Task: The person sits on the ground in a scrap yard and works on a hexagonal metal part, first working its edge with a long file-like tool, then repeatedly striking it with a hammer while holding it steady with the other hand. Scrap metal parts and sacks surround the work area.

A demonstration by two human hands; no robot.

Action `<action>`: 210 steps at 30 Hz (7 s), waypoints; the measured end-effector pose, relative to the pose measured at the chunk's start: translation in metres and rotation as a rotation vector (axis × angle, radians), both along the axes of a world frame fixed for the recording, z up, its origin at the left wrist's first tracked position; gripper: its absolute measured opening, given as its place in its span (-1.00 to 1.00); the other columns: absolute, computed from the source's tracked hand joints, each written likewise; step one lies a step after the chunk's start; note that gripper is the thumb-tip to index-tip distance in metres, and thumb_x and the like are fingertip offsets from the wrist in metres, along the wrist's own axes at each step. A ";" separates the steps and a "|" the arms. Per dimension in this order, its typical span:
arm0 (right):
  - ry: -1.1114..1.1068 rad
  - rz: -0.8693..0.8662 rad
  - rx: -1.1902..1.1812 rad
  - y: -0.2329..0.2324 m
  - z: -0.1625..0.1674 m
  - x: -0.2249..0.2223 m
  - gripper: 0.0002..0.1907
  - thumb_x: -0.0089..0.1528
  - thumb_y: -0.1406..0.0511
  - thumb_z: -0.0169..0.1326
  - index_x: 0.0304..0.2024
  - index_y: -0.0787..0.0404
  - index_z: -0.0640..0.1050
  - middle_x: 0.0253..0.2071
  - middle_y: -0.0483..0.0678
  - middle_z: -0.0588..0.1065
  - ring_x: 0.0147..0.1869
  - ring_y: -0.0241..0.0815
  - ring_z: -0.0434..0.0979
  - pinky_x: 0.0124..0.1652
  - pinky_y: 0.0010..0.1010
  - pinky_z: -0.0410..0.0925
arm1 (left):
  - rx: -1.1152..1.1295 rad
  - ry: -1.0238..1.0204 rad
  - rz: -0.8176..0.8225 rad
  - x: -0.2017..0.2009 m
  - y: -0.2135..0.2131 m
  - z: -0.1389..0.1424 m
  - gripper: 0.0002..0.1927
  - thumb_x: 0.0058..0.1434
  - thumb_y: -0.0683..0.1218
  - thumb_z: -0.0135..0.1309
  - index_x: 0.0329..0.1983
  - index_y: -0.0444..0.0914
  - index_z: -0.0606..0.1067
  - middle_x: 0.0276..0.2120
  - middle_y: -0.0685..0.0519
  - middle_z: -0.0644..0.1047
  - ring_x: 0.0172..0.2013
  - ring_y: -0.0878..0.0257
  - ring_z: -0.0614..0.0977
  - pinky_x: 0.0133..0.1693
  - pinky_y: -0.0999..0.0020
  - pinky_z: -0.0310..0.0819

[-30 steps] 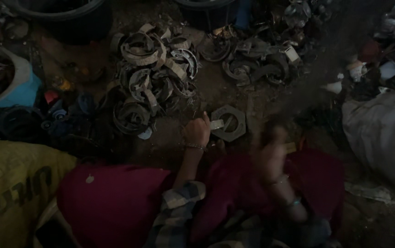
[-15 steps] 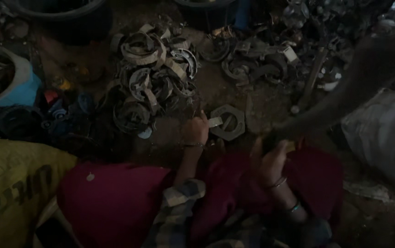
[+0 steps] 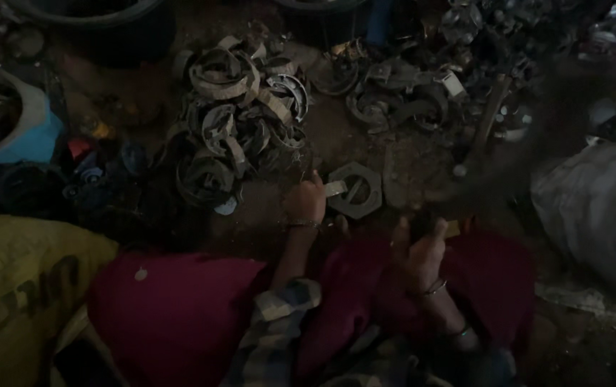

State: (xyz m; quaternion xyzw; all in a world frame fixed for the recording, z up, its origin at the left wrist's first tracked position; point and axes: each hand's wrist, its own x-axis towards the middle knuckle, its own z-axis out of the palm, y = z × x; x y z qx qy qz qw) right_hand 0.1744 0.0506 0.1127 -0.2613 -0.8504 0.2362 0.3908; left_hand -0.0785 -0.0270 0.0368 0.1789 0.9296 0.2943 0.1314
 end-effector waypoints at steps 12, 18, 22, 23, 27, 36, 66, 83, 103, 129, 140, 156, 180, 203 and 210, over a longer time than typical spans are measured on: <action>-0.552 -0.041 -0.119 0.009 -0.039 0.001 -0.63 0.39 0.23 0.04 0.13 0.35 0.39 -0.31 0.20 0.53 -0.41 0.06 0.57 -0.46 -0.16 0.40 | 0.063 0.021 -0.078 -0.005 -0.004 0.008 -0.21 0.54 0.20 -0.34 -0.78 -0.25 0.42 -0.84 0.01 0.29 -0.82 0.15 0.31 -0.71 0.14 0.19; -0.242 -0.101 -0.161 0.002 -0.032 -0.002 -0.60 0.36 0.19 0.10 0.12 0.31 0.39 -0.25 0.28 0.55 -0.33 0.16 0.61 -0.42 -0.11 0.44 | 0.003 0.029 -0.039 -0.003 -0.003 0.007 -0.20 0.54 0.21 -0.31 -0.77 -0.29 0.44 -0.78 -0.10 0.41 -0.76 0.04 0.39 -0.65 0.05 0.27; -0.880 0.103 -0.173 -0.007 -0.082 -0.019 -0.64 0.39 0.24 0.03 0.17 0.27 0.39 -0.31 0.26 0.60 -0.29 0.26 0.60 -0.35 0.00 0.40 | 0.057 0.026 -0.039 -0.004 -0.007 0.007 -0.21 0.53 0.22 -0.30 -0.78 -0.27 0.40 -0.80 -0.04 0.29 -0.77 0.10 0.28 -0.67 0.08 0.17; -0.870 0.084 -0.096 -0.007 -0.086 -0.023 -0.63 0.38 0.24 0.01 0.19 0.28 0.38 -0.32 0.24 0.60 -0.32 0.22 0.60 -0.38 -0.03 0.42 | 0.047 -0.016 -0.049 -0.006 -0.008 0.008 -0.20 0.54 0.23 -0.30 -0.77 -0.28 0.40 -0.79 -0.03 0.27 -0.75 0.10 0.24 -0.65 0.09 0.12; -0.721 0.022 -0.079 -0.004 -0.059 -0.017 -0.53 0.38 0.21 0.04 0.23 0.37 0.35 -0.31 0.26 0.57 -0.37 0.16 0.58 -0.44 -0.10 0.42 | 0.089 -0.146 0.033 -0.011 -0.007 0.012 -0.23 0.47 0.24 -0.29 -0.78 -0.26 0.39 -0.84 0.04 0.30 -0.82 0.20 0.29 -0.71 0.13 0.15; -0.748 0.029 -0.123 0.001 -0.075 -0.004 -0.49 0.40 0.17 0.09 0.22 0.44 0.35 -0.32 0.16 0.52 -0.41 -0.04 0.52 -0.48 -0.25 0.38 | -0.065 0.025 -0.046 -0.008 -0.002 -0.010 -0.20 0.53 0.26 -0.33 -0.80 -0.22 0.36 -0.82 0.06 0.21 -0.80 0.20 0.18 -0.69 0.21 0.09; -0.120 -0.007 -0.069 -0.003 -0.012 -0.008 -0.55 0.37 0.35 0.08 0.23 0.47 0.31 -0.28 0.21 0.54 -0.39 0.03 0.56 -0.47 -0.20 0.41 | 0.170 -0.169 0.040 -0.017 -0.005 -0.030 -0.22 0.51 0.28 -0.33 -0.76 -0.28 0.28 -0.81 0.07 0.18 -0.80 0.22 0.20 -0.67 0.17 0.04; -0.234 -0.015 -0.207 0.000 -0.031 -0.016 -0.52 0.39 0.20 0.10 0.23 0.30 0.28 -0.26 0.25 0.54 -0.26 0.25 0.61 -0.40 -0.04 0.41 | 0.044 0.148 -0.208 -0.010 -0.021 0.016 -0.20 0.53 0.19 -0.31 -0.75 -0.31 0.47 -0.78 -0.13 0.40 -0.79 0.05 0.37 -0.68 0.05 0.29; -0.839 0.105 -0.139 -0.017 -0.055 -0.041 -0.45 0.38 0.21 0.09 0.35 0.27 0.28 -0.09 0.26 0.55 -0.16 0.15 0.60 -0.33 -0.14 0.46 | 0.022 0.127 -0.158 -0.010 -0.010 0.002 -0.20 0.51 0.22 -0.30 -0.80 -0.25 0.42 -0.83 -0.02 0.27 -0.81 0.15 0.23 -0.69 0.11 0.16; -0.234 -0.146 -0.177 -0.019 -0.023 -0.015 -0.54 0.34 0.16 0.10 0.10 0.37 0.35 -0.18 0.34 0.55 -0.21 0.25 0.64 -0.30 -0.03 0.46 | 0.003 0.121 -0.125 -0.003 -0.009 0.006 -0.21 0.51 0.23 -0.27 -0.83 -0.23 0.36 -0.83 -0.01 0.28 -0.81 0.14 0.27 -0.69 0.12 0.13; -0.648 -0.022 -0.118 -0.015 -0.053 -0.019 -0.51 0.39 0.23 -0.03 0.28 0.37 0.27 -0.19 0.30 0.56 -0.26 0.21 0.64 -0.36 -0.09 0.49 | 0.064 0.113 -0.134 -0.008 -0.006 -0.017 -0.25 0.51 0.20 -0.25 -0.78 -0.26 0.40 -0.79 -0.03 0.33 -0.76 0.10 0.35 -0.65 0.09 0.20; -0.447 -0.041 -0.045 0.000 -0.064 -0.008 -0.50 0.39 0.20 0.07 0.26 0.34 0.30 -0.28 0.30 0.51 -0.32 0.24 0.57 -0.47 -0.08 0.43 | -0.104 -0.017 -0.024 -0.010 -0.003 0.011 -0.17 0.51 0.29 -0.34 -0.84 -0.19 0.38 -0.84 0.09 0.21 -0.79 0.24 0.09 -0.65 0.26 -0.08; -1.074 0.093 -0.246 0.003 -0.110 -0.023 -0.65 0.43 0.25 -0.03 0.18 0.31 0.31 -0.21 0.27 0.59 -0.25 0.25 0.62 -0.37 -0.03 0.45 | 0.128 -0.349 0.119 -0.028 -0.012 -0.012 -0.11 0.60 0.34 -0.31 -0.56 -0.46 0.50 -0.69 -0.08 0.25 -0.61 0.01 0.22 -0.53 0.06 0.14; -0.666 0.159 -0.377 0.005 -0.124 -0.014 -0.57 0.35 0.14 0.01 0.16 0.24 0.31 -0.34 0.33 0.56 -0.26 0.43 0.56 -0.36 0.17 0.39 | 0.175 -0.227 0.068 -0.033 -0.014 -0.026 -0.16 0.42 0.46 -0.42 -0.80 -0.16 0.20 -0.81 0.14 0.10 -0.75 0.25 0.01 -0.61 0.23 -0.19; -0.451 0.149 -0.485 0.010 -0.118 -0.019 -0.61 0.31 0.16 0.12 0.00 0.33 0.40 -0.30 0.29 0.55 -0.25 0.31 0.58 -0.31 0.03 0.41 | 0.363 -0.240 -0.015 -0.032 -0.010 -0.016 -0.16 0.36 0.52 -0.42 -0.79 -0.15 0.20 -0.79 0.18 0.11 -0.73 0.35 0.07 -0.59 0.27 -0.15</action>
